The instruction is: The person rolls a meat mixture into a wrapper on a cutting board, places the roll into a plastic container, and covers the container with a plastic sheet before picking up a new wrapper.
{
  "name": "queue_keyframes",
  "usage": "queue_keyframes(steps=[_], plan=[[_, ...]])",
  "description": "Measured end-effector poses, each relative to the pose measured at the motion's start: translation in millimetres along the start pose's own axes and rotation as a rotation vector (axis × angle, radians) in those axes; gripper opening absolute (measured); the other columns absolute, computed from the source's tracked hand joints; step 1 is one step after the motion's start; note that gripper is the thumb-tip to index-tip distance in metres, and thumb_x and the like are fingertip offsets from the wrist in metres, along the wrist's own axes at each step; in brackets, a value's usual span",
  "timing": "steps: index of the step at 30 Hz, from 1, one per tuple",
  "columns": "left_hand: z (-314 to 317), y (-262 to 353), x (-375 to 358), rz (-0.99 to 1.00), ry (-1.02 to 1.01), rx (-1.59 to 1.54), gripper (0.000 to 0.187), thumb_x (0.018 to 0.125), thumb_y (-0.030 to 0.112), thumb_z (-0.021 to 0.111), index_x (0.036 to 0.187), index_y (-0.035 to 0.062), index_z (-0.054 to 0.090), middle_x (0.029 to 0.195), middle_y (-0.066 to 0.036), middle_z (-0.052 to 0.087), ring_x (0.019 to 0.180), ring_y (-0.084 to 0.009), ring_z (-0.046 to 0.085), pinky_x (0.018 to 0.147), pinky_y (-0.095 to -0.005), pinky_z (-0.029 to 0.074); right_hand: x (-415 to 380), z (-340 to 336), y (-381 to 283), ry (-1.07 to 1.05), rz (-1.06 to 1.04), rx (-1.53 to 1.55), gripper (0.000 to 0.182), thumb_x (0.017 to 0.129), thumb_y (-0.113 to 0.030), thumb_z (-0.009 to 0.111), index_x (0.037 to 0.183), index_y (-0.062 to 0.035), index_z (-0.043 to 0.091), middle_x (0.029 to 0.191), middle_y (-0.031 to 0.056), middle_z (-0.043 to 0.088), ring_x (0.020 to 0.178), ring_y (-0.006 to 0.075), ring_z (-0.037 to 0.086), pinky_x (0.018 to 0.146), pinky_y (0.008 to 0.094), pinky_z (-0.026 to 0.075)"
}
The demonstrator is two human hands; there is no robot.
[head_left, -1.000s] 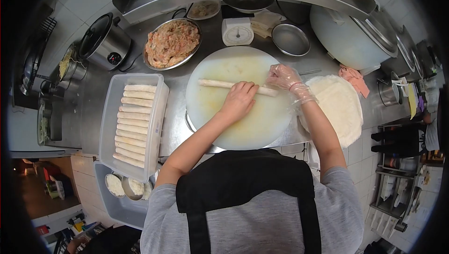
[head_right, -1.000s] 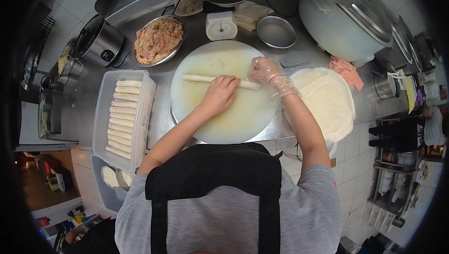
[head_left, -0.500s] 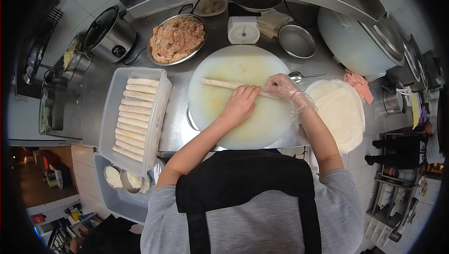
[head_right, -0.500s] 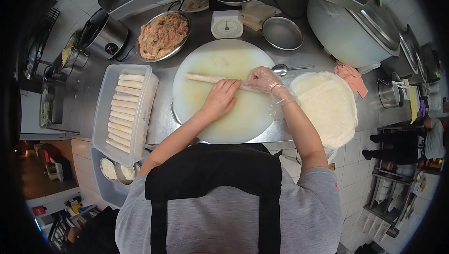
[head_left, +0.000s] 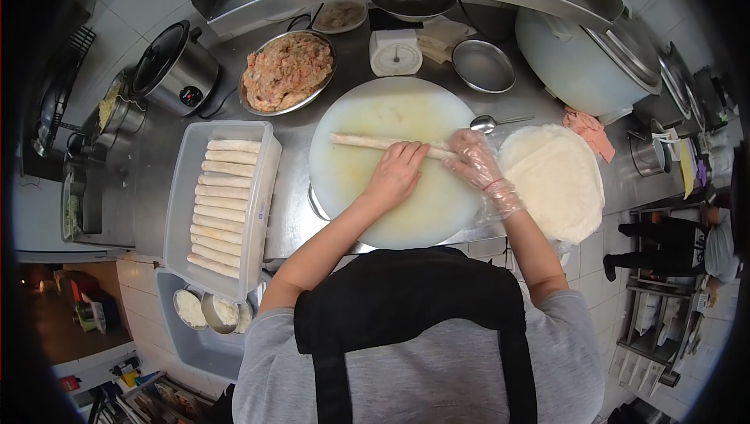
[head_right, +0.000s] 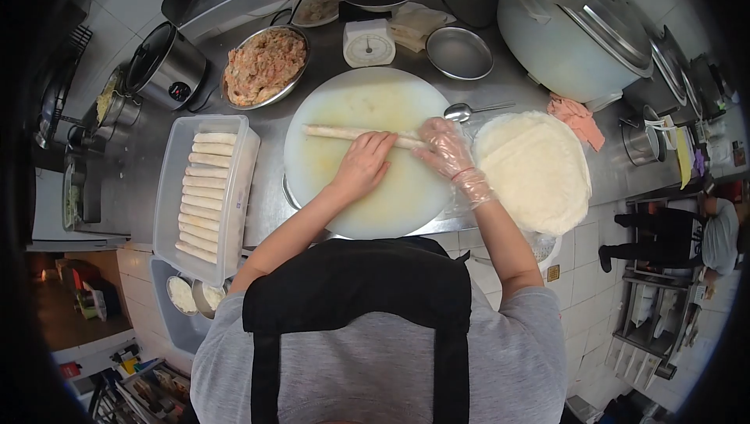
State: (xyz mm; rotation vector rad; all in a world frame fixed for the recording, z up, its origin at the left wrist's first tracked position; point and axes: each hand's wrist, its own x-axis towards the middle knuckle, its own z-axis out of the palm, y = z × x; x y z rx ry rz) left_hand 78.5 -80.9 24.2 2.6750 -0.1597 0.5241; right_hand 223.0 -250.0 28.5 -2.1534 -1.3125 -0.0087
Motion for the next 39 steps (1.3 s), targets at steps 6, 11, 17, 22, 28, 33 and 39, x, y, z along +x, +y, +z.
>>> queue_keyframes(steps=[6,11,17,22,28,33,39], plan=[[-1,1,0,-0.013,-0.002,-0.012,0.056,0.074,0.007,0.062,0.127,-0.0007,0.043,0.122,-0.015,0.048,0.115,-0.031,0.043,0.1,-0.0409,0.035,-7,10,-7,-0.091,-0.02,0.138,0.038,0.069,-0.015,0.071,0.104,-0.0038,0.064,0.118,0.0133,0.053,0.112,0.0319,0.046,0.096,0.0383,0.038],[0,0,-2,-0.013,-0.003,-0.029,0.057,0.075,0.006,0.061,0.128,-0.0011,0.041,0.122,-0.016,0.048,0.115,-0.0313,0.043,0.101,-0.0407,0.035,-11,14,0,0.087,0.043,0.238,0.045,0.07,-0.016,0.071,0.113,-0.0082,0.061,0.125,0.0136,0.049,0.119,0.0325,0.041,0.1,0.0412,0.034],[0,-2,-2,-0.031,0.014,-0.089,0.067,0.076,0.004,0.06,0.136,-0.0025,0.031,0.117,-0.019,0.05,0.112,-0.0329,0.045,0.098,-0.0409,0.037,-2,28,-2,-0.066,-0.047,-0.116,0.053,0.068,-0.021,0.072,0.119,-0.0127,0.059,0.131,0.0136,0.046,0.122,0.0351,0.038,0.103,0.0463,0.029],[3,-5,-4,-0.039,0.027,-0.116,0.073,0.076,0.004,0.06,0.139,-0.0023,0.025,0.114,-0.02,0.051,0.111,-0.0335,0.046,0.096,-0.0409,0.038,-5,26,-2,0.132,-0.01,0.287,0.038,0.071,-0.018,0.07,0.108,-0.0121,0.065,0.131,0.0116,0.047,0.125,0.0356,0.036,0.106,0.0449,0.026],[1,-9,3,0.009,0.005,-0.08,0.063,0.076,0.005,0.06,0.133,-0.0019,0.035,0.118,-0.018,0.05,0.112,-0.0332,0.046,0.098,-0.0406,0.038,-15,15,2,0.16,0.044,0.36,0.034,0.068,-0.008,0.072,0.102,-0.0069,0.068,0.125,0.0111,0.053,0.119,0.0298,0.045,0.101,0.0406,0.035],[10,-31,22,0.099,-0.019,0.02,0.053,0.077,0.008,0.061,0.125,-0.0022,0.044,0.121,-0.017,0.05,0.114,-0.0314,0.045,0.101,-0.0417,0.036,-26,0,17,0.358,0.223,0.407,0.032,0.071,-0.004,0.07,0.102,-0.0064,0.067,0.114,0.0104,0.06,0.111,0.0256,0.053,0.098,0.0368,0.04],[21,-25,58,0.126,-0.043,0.143,0.046,0.081,0.019,0.06,0.122,0.0003,0.048,0.122,-0.014,0.052,0.116,-0.0273,0.046,0.099,-0.0426,0.036,-37,-14,3,0.414,0.252,0.291,0.029,0.072,-0.003,0.068,0.101,-0.0054,0.067,0.111,0.0111,0.061,0.11,0.0254,0.054,0.097,0.036,0.04]])
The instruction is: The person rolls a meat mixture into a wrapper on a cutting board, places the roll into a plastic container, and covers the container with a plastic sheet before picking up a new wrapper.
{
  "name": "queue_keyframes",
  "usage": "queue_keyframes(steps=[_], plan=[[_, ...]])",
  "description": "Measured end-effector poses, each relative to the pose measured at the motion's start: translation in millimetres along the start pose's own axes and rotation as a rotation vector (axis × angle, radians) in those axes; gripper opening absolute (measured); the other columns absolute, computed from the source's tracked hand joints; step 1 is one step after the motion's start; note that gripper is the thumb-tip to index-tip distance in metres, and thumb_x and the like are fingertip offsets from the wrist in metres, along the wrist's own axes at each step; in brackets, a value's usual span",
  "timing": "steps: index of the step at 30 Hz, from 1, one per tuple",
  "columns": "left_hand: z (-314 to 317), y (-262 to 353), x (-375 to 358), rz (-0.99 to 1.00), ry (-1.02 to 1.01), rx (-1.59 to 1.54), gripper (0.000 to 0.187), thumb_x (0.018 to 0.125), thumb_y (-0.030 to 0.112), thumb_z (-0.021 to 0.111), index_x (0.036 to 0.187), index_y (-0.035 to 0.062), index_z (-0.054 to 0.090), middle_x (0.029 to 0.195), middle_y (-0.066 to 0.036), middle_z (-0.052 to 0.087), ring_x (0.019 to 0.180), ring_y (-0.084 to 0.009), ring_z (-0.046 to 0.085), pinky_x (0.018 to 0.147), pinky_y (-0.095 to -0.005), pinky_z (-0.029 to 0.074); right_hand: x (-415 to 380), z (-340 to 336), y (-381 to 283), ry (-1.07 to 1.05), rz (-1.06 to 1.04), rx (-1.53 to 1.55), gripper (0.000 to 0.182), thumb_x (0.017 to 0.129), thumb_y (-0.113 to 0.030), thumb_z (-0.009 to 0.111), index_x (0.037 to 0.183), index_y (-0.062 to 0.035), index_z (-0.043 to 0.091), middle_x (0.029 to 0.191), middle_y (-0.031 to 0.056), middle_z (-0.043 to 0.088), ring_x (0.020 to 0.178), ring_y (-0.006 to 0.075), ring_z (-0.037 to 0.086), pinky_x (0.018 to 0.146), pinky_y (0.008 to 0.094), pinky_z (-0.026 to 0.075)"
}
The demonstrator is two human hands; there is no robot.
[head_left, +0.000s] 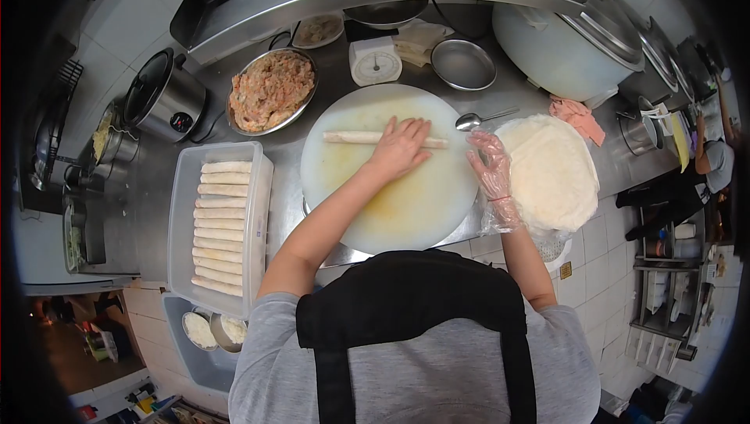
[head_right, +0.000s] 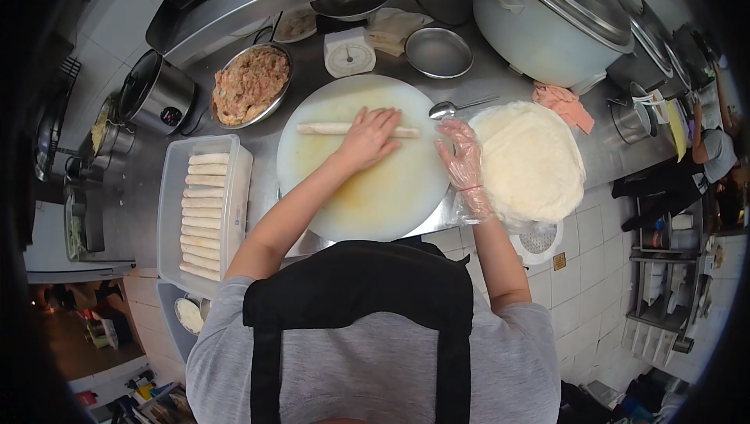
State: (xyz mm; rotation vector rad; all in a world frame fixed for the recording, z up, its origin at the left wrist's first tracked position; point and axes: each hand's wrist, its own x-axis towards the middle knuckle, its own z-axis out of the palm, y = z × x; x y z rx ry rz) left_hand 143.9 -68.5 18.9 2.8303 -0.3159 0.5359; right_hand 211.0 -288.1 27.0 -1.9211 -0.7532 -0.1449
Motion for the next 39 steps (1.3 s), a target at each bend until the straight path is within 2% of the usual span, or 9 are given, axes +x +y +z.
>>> queue_keyframes(steps=[4,8,10,14,17,21,33,35,39], plan=[[7,5,31,-0.022,-0.239,-0.061,0.038,0.084,0.027,0.06,0.113,0.0042,0.05,0.119,-0.014,0.054,0.11,-0.0284,0.052,0.089,-0.044,0.042,-3,2,-6,0.006,-0.071,-0.022,0.029,0.072,-0.004,0.068,0.101,-0.0064,0.067,0.109,0.0113,0.061,0.109,0.0267,0.054,0.095,0.0365,0.042],[-22,-3,39,-0.234,-0.208,-0.394,0.029,0.085,0.026,0.061,0.104,0.0053,0.051,0.103,-0.014,0.058,0.091,-0.0291,0.059,0.076,-0.0405,0.047,1,-5,-17,0.03,-0.102,-0.015,0.029,0.072,-0.004,0.068,0.101,-0.0064,0.067,0.109,0.0117,0.061,0.108,0.0272,0.055,0.094,0.037,0.042],[-59,-3,34,-0.154,0.039,-0.776,0.029,0.084,0.022,0.064,0.102,0.006,0.047,0.075,-0.009,0.059,0.066,-0.0256,0.059,0.061,-0.0335,0.045,9,-9,-36,0.057,-0.068,0.045,0.028,0.073,-0.004,0.067,0.101,-0.0065,0.067,0.108,0.0125,0.062,0.108,0.0275,0.056,0.094,0.0376,0.043],[-130,12,25,-0.228,0.307,-0.769,0.024,0.079,0.014,0.07,0.094,0.0042,0.055,0.064,-0.002,0.056,0.057,-0.0074,0.054,0.052,-0.0257,0.042,33,-12,-112,-0.024,-0.218,0.097,0.032,0.073,-0.004,0.066,0.105,-0.0068,0.065,0.112,0.0135,0.06,0.109,0.0292,0.055,0.094,0.0383,0.042],[-143,23,22,-0.416,0.366,-1.113,0.012,0.082,0.009,0.066,0.089,0.0007,0.062,0.068,0.001,0.06,0.063,-0.0061,0.056,0.06,-0.0212,0.047,47,-7,-167,-0.132,-0.469,-0.008,0.039,0.072,-0.005,0.067,0.11,-0.0081,0.063,0.119,0.0134,0.056,0.111,0.0312,0.052,0.094,0.0403,0.042],[-136,40,20,-0.206,0.578,-1.246,0.009,0.08,-0.001,0.06,0.088,-0.0012,0.064,0.077,-0.002,0.065,0.071,-0.0064,0.058,0.064,-0.0234,0.048,54,3,-183,-0.147,-0.73,-0.157,0.045,0.07,-0.012,0.07,0.114,-0.0113,0.061,0.121,0.0112,0.054,0.112,0.0313,0.05,0.098,0.0448,0.038],[-148,50,9,-0.279,0.309,-1.278,0.006,0.076,0.004,0.059,0.074,0.0007,0.063,0.062,0.003,0.057,0.059,-0.0037,0.05,0.051,-0.0214,0.039,66,5,-199,-0.168,-0.769,-0.36,0.026,0.075,-0.022,0.068,0.096,-0.0073,0.063,0.109,0.0129,0.057,0.108,0.03,0.052,0.096,0.0467,0.036],[-161,48,10,-0.39,0.232,-1.301,0.006,0.075,0.004,0.059,0.073,0.001,0.063,0.06,0.004,0.055,0.056,-0.0033,0.049,0.049,-0.0212,0.037,61,10,-184,-0.088,-0.509,0.276,0.028,0.078,-0.025,0.065,0.095,-0.0042,0.063,0.108,0.0156,0.057,0.107,0.0309,0.053,0.093,0.043,0.039],[-158,45,9,-0.323,0.189,-1.335,0.006,0.074,0.003,0.06,0.074,0.0022,0.065,0.058,0.004,0.054,0.053,-0.0032,0.047,0.047,-0.0212,0.036,61,8,-178,-0.219,-0.569,0.292,0.034,0.082,-0.036,0.06,0.092,-0.0032,0.063,0.11,0.0167,0.056,0.107,0.0319,0.052,0.092,0.0413,0.04]])
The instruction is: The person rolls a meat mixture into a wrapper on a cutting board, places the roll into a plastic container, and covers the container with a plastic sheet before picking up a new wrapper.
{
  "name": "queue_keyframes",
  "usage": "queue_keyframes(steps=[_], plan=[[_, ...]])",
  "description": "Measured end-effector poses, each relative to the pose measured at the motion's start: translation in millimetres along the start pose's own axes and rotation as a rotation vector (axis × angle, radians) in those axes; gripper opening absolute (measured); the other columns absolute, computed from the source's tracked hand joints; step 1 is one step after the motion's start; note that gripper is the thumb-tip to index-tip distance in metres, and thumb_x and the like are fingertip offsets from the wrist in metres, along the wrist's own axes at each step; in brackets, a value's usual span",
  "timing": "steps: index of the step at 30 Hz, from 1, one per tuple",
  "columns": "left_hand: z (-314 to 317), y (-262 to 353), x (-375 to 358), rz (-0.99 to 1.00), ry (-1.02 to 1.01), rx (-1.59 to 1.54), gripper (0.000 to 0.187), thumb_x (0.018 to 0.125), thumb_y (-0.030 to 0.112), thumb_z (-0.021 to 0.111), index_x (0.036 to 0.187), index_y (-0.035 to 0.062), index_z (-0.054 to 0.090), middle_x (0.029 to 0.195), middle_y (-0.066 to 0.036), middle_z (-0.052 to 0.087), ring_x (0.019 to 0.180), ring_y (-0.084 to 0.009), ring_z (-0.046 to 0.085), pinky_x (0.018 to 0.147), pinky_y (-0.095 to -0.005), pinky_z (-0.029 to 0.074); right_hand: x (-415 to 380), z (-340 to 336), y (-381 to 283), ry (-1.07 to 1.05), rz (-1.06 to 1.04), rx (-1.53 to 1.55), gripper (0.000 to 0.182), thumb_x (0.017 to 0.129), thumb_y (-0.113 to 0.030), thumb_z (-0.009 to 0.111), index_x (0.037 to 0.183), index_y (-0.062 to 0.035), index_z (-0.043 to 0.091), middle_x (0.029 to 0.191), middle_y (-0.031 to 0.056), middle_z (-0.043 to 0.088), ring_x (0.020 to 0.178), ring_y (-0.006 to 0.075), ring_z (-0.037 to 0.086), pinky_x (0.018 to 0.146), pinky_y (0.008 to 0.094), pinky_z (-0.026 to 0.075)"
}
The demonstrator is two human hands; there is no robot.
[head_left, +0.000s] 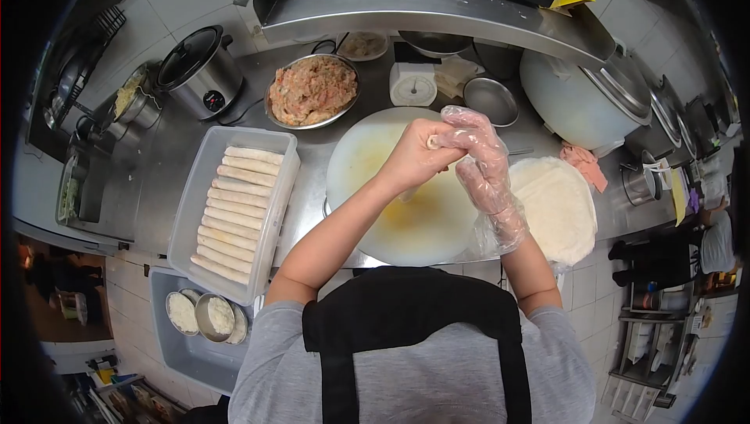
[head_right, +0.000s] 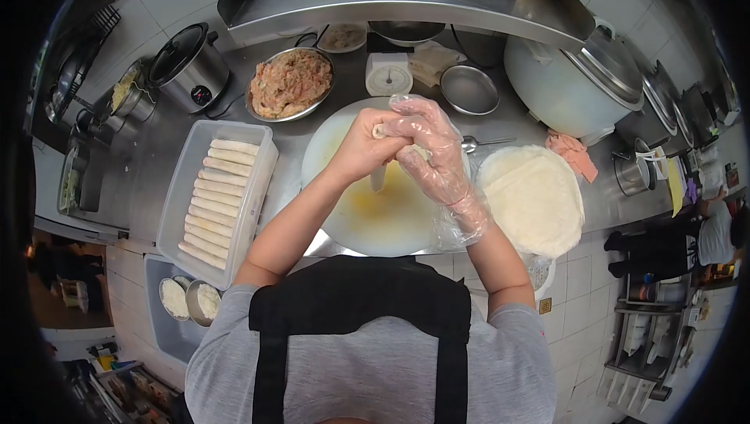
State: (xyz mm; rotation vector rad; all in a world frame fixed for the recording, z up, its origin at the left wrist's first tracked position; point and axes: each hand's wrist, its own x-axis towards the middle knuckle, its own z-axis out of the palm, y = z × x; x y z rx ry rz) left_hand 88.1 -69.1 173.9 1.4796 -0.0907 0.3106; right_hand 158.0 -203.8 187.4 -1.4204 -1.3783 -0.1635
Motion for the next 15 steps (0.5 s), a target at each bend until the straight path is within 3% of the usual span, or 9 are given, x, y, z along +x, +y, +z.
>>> queue_keyframes(steps=[5,7,9,10,11,12,13,14,15], plan=[[7,-13,2,0.113,-0.062,-0.099,0.006,0.073,0.003,0.06,0.075,0.0017,0.066,0.058,0.003,0.056,0.053,-0.0031,0.049,0.047,-0.0199,0.037,18,-13,1,-0.239,-0.22,-0.428,0.038,0.082,-0.039,0.062,0.094,-0.0034,0.064,0.112,0.0174,0.055,0.108,0.0322,0.052,0.095,0.0444,0.039],[6,-11,3,0.063,-0.072,-0.098,0.011,0.075,0.007,0.065,0.067,0.0026,0.06,0.06,0.002,0.056,0.055,-0.0039,0.052,0.054,-0.0201,0.044,19,-12,2,-0.299,-0.297,-0.566,0.038,0.081,-0.04,0.062,0.093,-0.0033,0.065,0.113,0.0175,0.055,0.108,0.0314,0.052,0.095,0.0454,0.038],[0,4,4,-0.022,0.013,-0.068,0.019,0.078,0.012,0.066,0.064,0.0041,0.056,0.06,0.002,0.056,0.057,-0.0055,0.053,0.056,-0.022,0.046,6,-1,14,0.023,-0.025,0.074,0.038,0.081,-0.037,0.065,0.098,-0.0029,0.061,0.113,0.0149,0.055,0.109,0.0251,0.052,0.094,0.0425,0.04],[-4,11,3,-0.111,0.097,-0.045,0.028,0.082,0.016,0.067,0.06,0.0055,0.053,0.059,0.002,0.055,0.058,-0.007,0.055,0.059,-0.0238,0.048,-7,14,21,0.018,-0.03,0.079,0.038,0.081,-0.037,0.065,0.098,-0.0029,0.061,0.113,0.0149,0.055,0.109,0.0251,0.052,0.094,0.0425,0.04],[-11,11,4,-0.083,0.083,-0.118,0.029,0.086,0.024,0.066,0.067,0.0078,0.052,0.068,0.0,0.058,0.069,-0.0106,0.06,0.068,-0.0272,0.05,-24,33,27,0.062,0.143,0.182,0.037,0.082,-0.034,0.065,0.102,-0.003,0.058,0.108,0.0125,0.056,0.103,0.0217,0.054,0.089,0.0386,0.043],[-11,15,5,-0.08,0.09,-0.118,0.029,0.086,0.024,0.066,0.067,0.0078,0.052,0.068,0.0,0.058,0.069,-0.0106,0.06,0.068,-0.0272,0.05,-34,45,29,0.104,0.319,0.282,0.037,0.083,-0.032,0.065,0.106,-0.0031,0.055,0.103,0.0102,0.057,0.097,0.0184,0.056,0.084,0.0347,0.045],[-10,19,5,-0.005,0.116,-0.237,0.022,0.086,0.023,0.066,0.077,0.0078,0.052,0.08,-0.004,0.06,0.078,-0.0125,0.061,0.076,-0.0281,0.049,-40,45,31,0.1,0.319,0.286,0.037,0.083,-0.032,0.065,0.106,-0.0031,0.055,0.103,0.0102,0.057,0.097,0.0184,0.056,0.084,0.0347,0.045],[-9,25,6,0.07,0.141,-0.355,0.019,0.086,0.023,0.065,0.088,0.0078,0.053,0.091,-0.007,0.063,0.088,-0.0145,0.061,0.083,-0.0289,0.048,-46,43,33,-0.049,0.52,0.404,0.04,0.085,-0.031,0.065,0.11,-0.0037,0.052,0.097,0.0082,0.058,0.089,0.0157,0.056,0.079,0.0307,0.045],[-10,31,8,0.132,0.105,-0.482,0.047,0.081,0.033,0.07,0.113,0.0077,0.047,0.116,-0.014,0.057,0.108,-0.0213,0.056,0.096,-0.0334,0.042,-48,42,33,-0.202,0.718,0.519,0.042,0.086,-0.031,0.064,0.115,-0.0043,0.049,0.091,0.0062,0.058,0.081,0.0131,0.056,0.074,0.0267,0.045]])
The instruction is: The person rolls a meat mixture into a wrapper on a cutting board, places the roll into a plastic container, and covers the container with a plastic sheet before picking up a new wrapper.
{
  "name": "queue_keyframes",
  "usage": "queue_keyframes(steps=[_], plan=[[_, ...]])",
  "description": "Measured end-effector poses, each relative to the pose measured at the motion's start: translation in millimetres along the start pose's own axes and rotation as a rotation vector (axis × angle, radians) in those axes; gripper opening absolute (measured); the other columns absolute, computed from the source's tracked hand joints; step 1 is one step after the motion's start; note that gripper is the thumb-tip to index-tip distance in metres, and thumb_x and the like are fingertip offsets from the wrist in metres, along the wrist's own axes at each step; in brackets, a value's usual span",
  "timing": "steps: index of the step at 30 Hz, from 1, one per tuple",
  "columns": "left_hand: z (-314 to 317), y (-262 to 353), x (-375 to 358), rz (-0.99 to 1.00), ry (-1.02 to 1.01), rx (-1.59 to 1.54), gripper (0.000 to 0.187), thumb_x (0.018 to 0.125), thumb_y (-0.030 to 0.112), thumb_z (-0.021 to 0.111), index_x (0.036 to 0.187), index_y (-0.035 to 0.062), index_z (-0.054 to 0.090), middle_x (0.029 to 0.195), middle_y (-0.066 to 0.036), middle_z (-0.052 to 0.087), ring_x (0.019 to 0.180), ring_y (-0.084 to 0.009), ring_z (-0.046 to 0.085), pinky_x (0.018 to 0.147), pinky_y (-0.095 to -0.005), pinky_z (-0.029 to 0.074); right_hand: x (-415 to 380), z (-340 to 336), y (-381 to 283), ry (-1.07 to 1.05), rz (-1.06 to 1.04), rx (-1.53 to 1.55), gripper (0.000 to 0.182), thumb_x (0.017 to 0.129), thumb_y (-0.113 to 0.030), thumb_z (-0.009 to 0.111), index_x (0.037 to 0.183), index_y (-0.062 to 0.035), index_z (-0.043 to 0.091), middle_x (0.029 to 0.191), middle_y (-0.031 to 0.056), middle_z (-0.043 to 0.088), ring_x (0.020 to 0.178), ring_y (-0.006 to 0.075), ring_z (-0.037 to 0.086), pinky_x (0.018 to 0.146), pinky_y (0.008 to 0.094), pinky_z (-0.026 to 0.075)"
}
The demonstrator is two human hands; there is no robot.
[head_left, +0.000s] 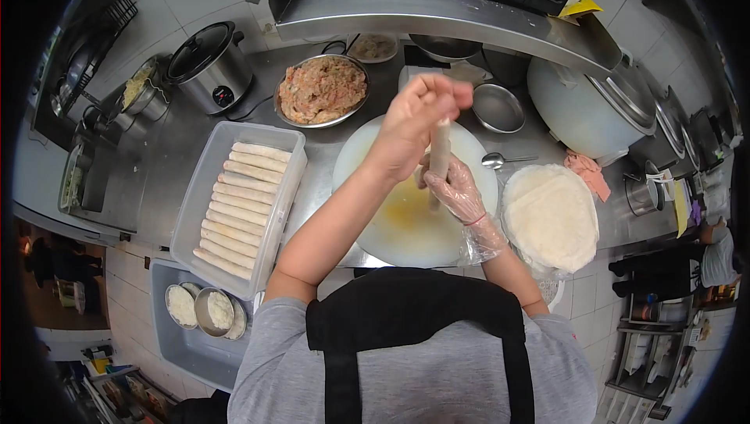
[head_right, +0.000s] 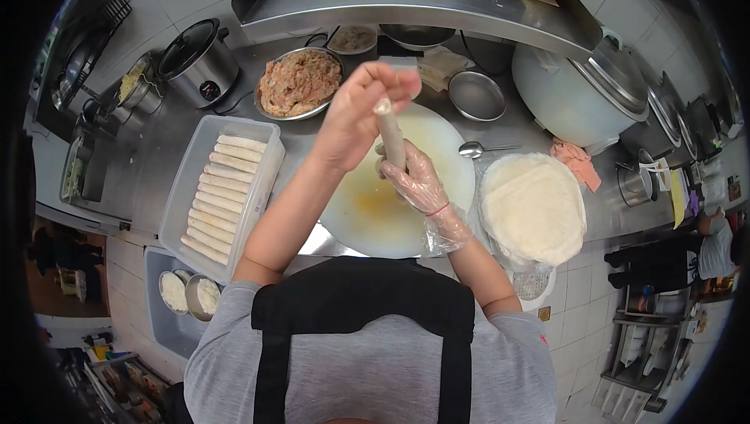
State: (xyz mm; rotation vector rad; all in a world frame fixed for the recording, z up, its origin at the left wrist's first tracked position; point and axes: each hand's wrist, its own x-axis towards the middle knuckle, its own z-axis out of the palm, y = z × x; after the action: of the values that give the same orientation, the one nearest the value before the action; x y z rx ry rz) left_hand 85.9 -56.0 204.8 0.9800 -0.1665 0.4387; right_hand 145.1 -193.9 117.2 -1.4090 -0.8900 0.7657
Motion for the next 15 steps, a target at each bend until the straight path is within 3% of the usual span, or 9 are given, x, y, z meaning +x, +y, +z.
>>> queue_keyframes(steps=[3,4,5,7,8,10,12,13,15], plan=[[-6,0,1,0.176,-0.09,0.003,0.074,0.074,0.043,0.073,0.128,0.0053,0.04,0.124,-0.016,0.053,0.116,-0.025,0.052,0.102,-0.0355,0.037,-2,5,1,-0.134,-0.15,0.302,0.039,0.088,-0.032,0.063,0.113,-0.0053,0.051,0.083,0.0042,0.057,0.069,0.0102,0.051,0.068,0.0237,0.044],[-9,-2,-1,0.072,-0.15,0.106,0.093,0.067,0.051,0.076,0.135,0.0022,0.035,0.123,-0.017,0.053,0.115,-0.0268,0.053,0.101,-0.036,0.038,-2,4,-1,-0.137,-0.153,0.302,0.039,0.088,-0.032,0.063,0.113,-0.0053,0.051,0.083,0.0042,0.057,0.069,0.0102,0.051,0.068,0.0237,0.044],[-9,-6,-5,0.074,-0.148,0.107,0.093,0.067,0.051,0.076,0.135,0.0022,0.035,0.123,-0.017,0.053,0.115,-0.0268,0.053,0.101,-0.036,0.038,-3,1,-2,-0.286,-0.068,0.363,0.038,0.089,-0.032,0.062,0.113,-0.0047,0.052,0.086,0.0049,0.057,0.074,0.011,0.053,0.07,0.0248,0.045],[-4,-13,-13,-0.186,-0.36,-0.037,0.064,0.073,0.043,0.074,0.115,0.0004,0.051,0.102,-0.014,0.063,0.092,-0.023,0.063,0.085,-0.0317,0.049,-5,-6,6,-0.436,0.019,0.423,0.037,0.09,-0.033,0.06,0.112,-0.0042,0.052,0.09,0.0056,0.058,0.078,0.0118,0.055,0.073,0.0259,0.046],[-12,-18,-15,-0.187,-0.359,-0.038,0.064,0.073,0.043,0.074,0.115,0.0004,0.051,0.102,-0.014,0.063,0.092,-0.023,0.063,0.085,-0.0317,0.049,-5,-11,23,-0.405,0.038,0.414,0.037,0.089,-0.029,0.06,0.114,-0.003,0.052,0.096,0.0068,0.058,0.086,0.0138,0.056,0.077,0.0276,0.046],[-28,-24,-19,-0.365,-0.406,-0.013,0.033,0.079,0.032,0.072,0.083,0.0032,0.057,0.071,-0.006,0.062,0.061,-0.0148,0.06,0.058,-0.0258,0.049,-7,-15,17,-0.375,0.06,0.406,0.038,0.089,-0.026,0.061,0.116,-0.0018,0.051,0.103,0.0081,0.057,0.094,0.0158,0.057,0.082,0.0293,0.046],[-22,-22,-25,-0.283,-0.297,0.092,0.027,0.081,0.025,0.069,0.074,0.0049,0.053,0.063,-0.003,0.057,0.055,-0.0108,0.055,0.051,-0.0239,0.044,-9,-20,-22,-0.122,-0.126,-0.17,0.044,0.086,-0.022,0.061,0.122,-0.0007,0.049,0.118,0.0099,0.054,0.11,0.0203,0.052,0.091,0.0332,0.042],[-18,-20,-29,-0.204,-0.192,0.196,0.027,0.084,0.018,0.065,0.065,0.0067,0.049,0.055,0.001,0.052,0.048,-0.0069,0.049,0.045,-0.022,0.038,-12,-19,-36,-0.125,-0.125,-0.17,0.044,0.086,-0.022,0.061,0.122,-0.0007,0.049,0.118,0.0099,0.054,0.11,0.0203,0.052,0.091,0.0332,0.042],[-13,-22,-32,-0.129,-0.138,0.337,0.024,0.083,0.015,0.065,0.066,0.0061,0.05,0.056,0.001,0.052,0.05,-0.0052,0.049,0.046,-0.0216,0.037,-19,-18,-59,0.157,-0.545,-0.182,0.042,0.08,-0.018,0.064,0.118,-0.0034,0.054,0.12,0.0117,0.053,0.112,0.026,0.051,0.094,0.0362,0.04]])
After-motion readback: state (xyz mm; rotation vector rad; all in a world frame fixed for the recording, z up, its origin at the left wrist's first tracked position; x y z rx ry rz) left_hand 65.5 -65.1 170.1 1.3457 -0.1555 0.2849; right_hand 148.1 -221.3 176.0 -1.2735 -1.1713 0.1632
